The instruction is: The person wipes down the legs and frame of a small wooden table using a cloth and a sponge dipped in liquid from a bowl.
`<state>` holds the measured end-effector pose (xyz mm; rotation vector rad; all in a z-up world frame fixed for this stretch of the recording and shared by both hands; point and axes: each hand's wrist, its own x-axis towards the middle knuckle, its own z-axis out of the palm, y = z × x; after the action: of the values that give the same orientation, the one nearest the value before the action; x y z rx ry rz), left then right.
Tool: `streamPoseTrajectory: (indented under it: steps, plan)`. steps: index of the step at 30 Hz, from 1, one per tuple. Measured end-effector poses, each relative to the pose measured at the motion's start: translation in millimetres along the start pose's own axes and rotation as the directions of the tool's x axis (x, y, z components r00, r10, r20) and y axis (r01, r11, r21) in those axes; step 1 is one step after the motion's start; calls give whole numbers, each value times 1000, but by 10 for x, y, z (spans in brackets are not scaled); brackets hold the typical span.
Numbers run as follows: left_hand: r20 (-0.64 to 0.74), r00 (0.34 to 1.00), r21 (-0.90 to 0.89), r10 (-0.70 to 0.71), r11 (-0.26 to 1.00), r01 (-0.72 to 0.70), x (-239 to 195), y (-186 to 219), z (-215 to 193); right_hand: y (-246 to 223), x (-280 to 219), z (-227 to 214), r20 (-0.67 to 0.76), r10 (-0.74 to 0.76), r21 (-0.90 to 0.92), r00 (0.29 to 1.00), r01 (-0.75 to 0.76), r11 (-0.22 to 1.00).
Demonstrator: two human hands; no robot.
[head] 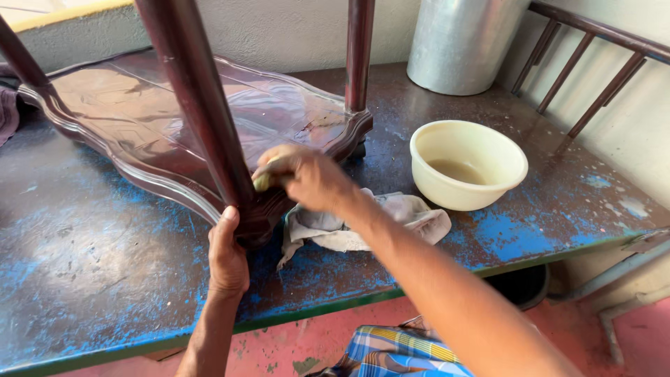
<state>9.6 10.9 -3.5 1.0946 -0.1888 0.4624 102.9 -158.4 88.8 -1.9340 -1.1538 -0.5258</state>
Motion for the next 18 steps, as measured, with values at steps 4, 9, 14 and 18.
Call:
streamPoseTrajectory:
  steps: [4, 9, 14, 18]
  plan:
    - [-71, 997, 124, 26, 992, -17, -37, -74, -45, -72, 210, -84, 131, 161, -283, 978, -119, 952]
    - [-59, 998, 11, 24, 1000, -24, -47, -50, -47, -363, -119, 87, -129, 18, -14, 991, -20, 1000]
    - [23, 999, 23, -42, 999, 42, -22, 16, -10, -734, -583, 261, -562, -39, -127, 826, -40, 991]
    - [61, 992, -118, -108, 986, 114, -56, -32, -58, -958, -832, 321, -409, -190, -228, 893, 102, 968]
